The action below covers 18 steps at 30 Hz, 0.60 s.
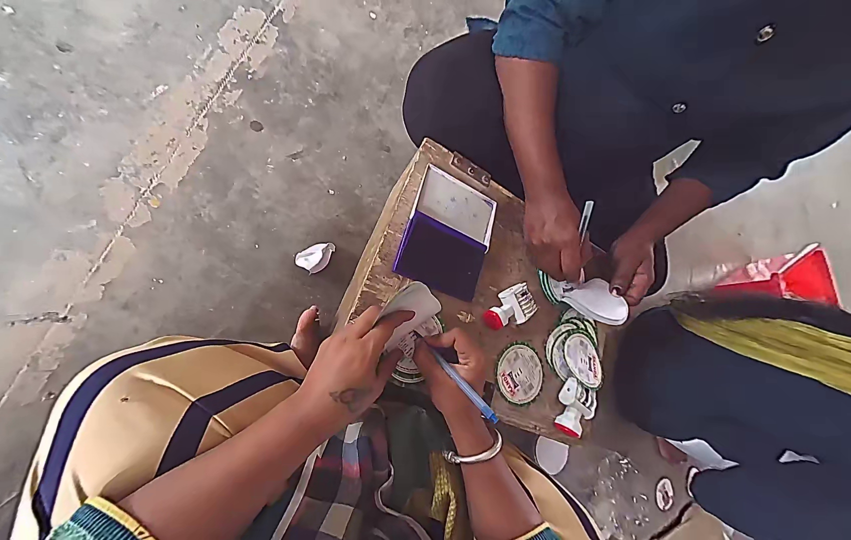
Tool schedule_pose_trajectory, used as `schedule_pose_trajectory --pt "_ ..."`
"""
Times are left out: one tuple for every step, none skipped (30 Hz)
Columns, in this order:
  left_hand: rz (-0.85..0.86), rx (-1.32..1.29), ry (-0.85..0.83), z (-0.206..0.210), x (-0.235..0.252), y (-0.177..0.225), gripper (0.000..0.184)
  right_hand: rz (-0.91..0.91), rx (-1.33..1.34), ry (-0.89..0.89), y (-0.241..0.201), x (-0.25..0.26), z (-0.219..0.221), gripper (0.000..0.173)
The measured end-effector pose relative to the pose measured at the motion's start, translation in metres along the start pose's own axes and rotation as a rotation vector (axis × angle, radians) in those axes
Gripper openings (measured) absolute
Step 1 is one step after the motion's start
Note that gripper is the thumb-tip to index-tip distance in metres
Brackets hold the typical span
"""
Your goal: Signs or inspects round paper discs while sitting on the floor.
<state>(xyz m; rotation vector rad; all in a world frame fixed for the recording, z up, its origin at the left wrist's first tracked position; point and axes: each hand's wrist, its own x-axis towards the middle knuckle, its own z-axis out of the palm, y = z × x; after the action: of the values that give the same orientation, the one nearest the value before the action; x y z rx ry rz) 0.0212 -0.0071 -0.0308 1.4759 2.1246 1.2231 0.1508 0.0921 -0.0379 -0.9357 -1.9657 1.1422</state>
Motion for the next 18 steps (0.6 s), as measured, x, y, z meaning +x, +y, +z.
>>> schedule_pose_trajectory --pt "0.001 -0.002 -0.006 0.0002 -0.0009 0.0000 0.038 0.005 -0.008 0.006 -0.0001 -0.0013 0.0000 0.006" --pt "0.004 -0.002 -0.008 0.0004 -0.0006 -0.0004 0.038 0.004 -0.013 0.011 -0.0003 -0.0014 0.0001 0.006" --pt "0.006 0.000 -0.006 0.0006 0.0004 -0.0008 0.037 0.001 -0.015 0.013 -0.0002 -0.0003 0.0002 0.006" --pt "0.004 0.005 -0.007 0.0007 0.0007 -0.0008 0.037 0.001 -0.019 0.010 -0.0001 0.0004 0.0000 0.005" --pt "0.002 0.011 -0.009 0.0009 -0.0004 -0.0006 0.036 0.005 -0.027 0.006 0.0000 -0.0006 -0.0004 0.005" --pt "0.002 0.018 -0.010 0.0011 -0.0013 -0.0005 0.036 0.008 -0.030 0.007 0.0001 -0.0016 -0.0007 0.006" --pt "0.001 0.016 -0.008 0.0009 -0.0009 -0.0002 0.036 0.004 -0.023 0.011 -0.0003 -0.0015 -0.0006 0.006" --pt "-0.004 0.013 -0.007 0.0005 0.0001 0.0002 0.036 -0.002 -0.015 0.015 -0.0003 -0.0005 -0.0002 0.006" --pt "-0.012 0.008 -0.009 -0.0001 0.0007 0.0006 0.036 -0.005 -0.014 0.021 -0.0002 0.0003 0.0005 0.006" --pt "-0.019 0.003 -0.013 -0.0005 0.0004 0.0009 0.036 -0.003 -0.020 0.024 0.0000 0.0000 0.0008 0.006" --pt "-0.021 -0.001 -0.018 -0.0003 -0.0002 0.0007 0.037 -0.002 -0.031 0.021 0.0004 -0.0005 0.0005 0.006" --pt "-0.021 -0.008 -0.022 0.0000 -0.0006 0.0004 0.037 -0.005 -0.048 0.017 0.0007 -0.0009 -0.0001 0.007" --pt "-0.022 -0.019 -0.032 -0.0002 -0.0012 0.0005 0.037 -0.005 -0.065 0.011 0.0005 -0.0019 -0.0011 0.008" --pt "-0.017 -0.022 -0.029 -0.0002 -0.0008 0.0003 0.037 -0.005 -0.071 0.012 0.0003 -0.0016 -0.0012 0.008" --pt "-0.011 -0.021 -0.022 -0.0006 0.0006 -0.0002 0.037 -0.009 -0.068 0.021 0.0002 0.0001 -0.0001 0.008" --pt "-0.012 -0.022 -0.021 -0.0010 0.0009 -0.0002 0.036 -0.008 -0.064 0.024 -0.0001 0.0008 0.0007 0.007" --pt "-0.011 -0.018 -0.017 -0.0005 0.0001 -0.0001 0.037 -0.006 -0.058 0.024 0.0001 0.0003 0.0007 0.006" --pt "-0.010 -0.014 -0.016 0.0002 -0.0009 0.0001 0.037 -0.003 -0.055 0.028 0.0001 -0.0007 0.0005 0.006"
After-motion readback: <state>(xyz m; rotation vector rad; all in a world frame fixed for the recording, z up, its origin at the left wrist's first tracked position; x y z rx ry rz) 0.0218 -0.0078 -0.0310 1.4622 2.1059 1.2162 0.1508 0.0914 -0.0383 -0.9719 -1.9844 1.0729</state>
